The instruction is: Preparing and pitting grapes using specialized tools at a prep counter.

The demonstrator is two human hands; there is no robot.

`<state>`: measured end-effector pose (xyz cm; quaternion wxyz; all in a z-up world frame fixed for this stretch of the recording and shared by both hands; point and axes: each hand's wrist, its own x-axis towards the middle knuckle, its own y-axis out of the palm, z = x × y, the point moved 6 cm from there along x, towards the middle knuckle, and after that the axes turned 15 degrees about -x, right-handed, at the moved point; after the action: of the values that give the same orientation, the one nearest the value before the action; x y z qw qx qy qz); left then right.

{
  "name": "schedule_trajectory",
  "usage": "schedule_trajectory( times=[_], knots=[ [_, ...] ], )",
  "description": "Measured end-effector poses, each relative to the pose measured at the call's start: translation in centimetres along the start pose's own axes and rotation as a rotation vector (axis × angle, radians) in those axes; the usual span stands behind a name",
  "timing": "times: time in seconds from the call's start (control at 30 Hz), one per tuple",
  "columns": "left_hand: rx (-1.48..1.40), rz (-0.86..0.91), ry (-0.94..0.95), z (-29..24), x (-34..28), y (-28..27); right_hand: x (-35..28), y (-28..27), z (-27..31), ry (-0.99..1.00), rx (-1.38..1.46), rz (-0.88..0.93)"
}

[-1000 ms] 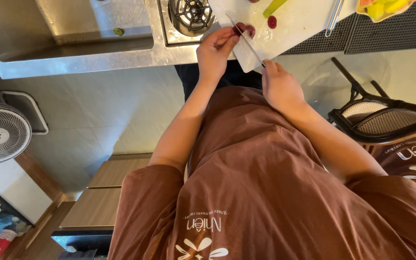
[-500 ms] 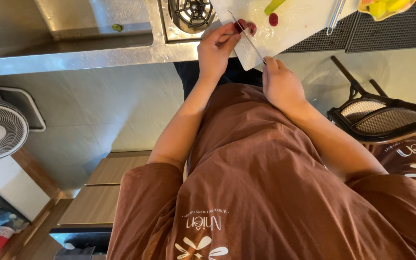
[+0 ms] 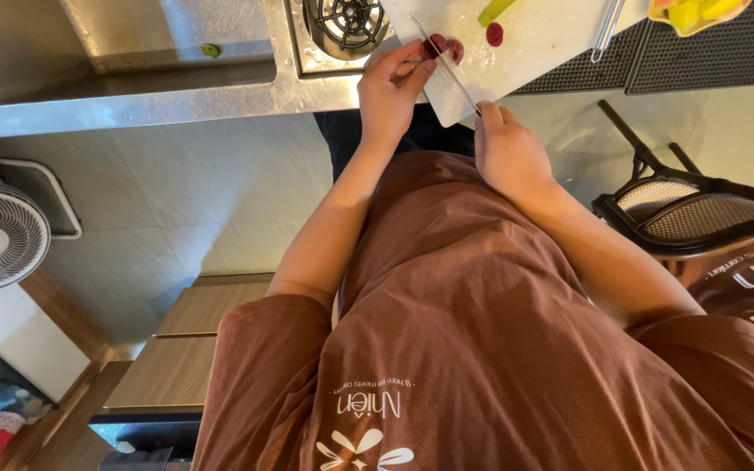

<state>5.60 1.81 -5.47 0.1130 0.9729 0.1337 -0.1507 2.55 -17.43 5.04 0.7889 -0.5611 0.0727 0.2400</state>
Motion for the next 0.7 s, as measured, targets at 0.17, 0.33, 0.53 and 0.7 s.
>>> schedule_trajectory(
  times=[0.17, 0.33, 0.53, 0.7],
  knots=[
    [0.011, 0.001, 0.004, -0.6, -0.1, 0.1, 0.0, -0.3, 0.2, -0.021, 0.011, -0.025],
    [0.024, 0.012, 0.01, -0.6, -0.1, 0.2, 0.1, -0.5, 0.4, -0.013, 0.021, -0.02],
    [0.029, 0.015, -0.005, -1.0, -0.3, 0.3, 0.1, -0.3, 0.2, -0.018, 0.017, -0.015],
    [0.167, 0.058, 0.043, -4.4, -0.6, 1.8, -0.3, -1.9, -0.3, -0.002, 0.051, -0.177]
  ],
)
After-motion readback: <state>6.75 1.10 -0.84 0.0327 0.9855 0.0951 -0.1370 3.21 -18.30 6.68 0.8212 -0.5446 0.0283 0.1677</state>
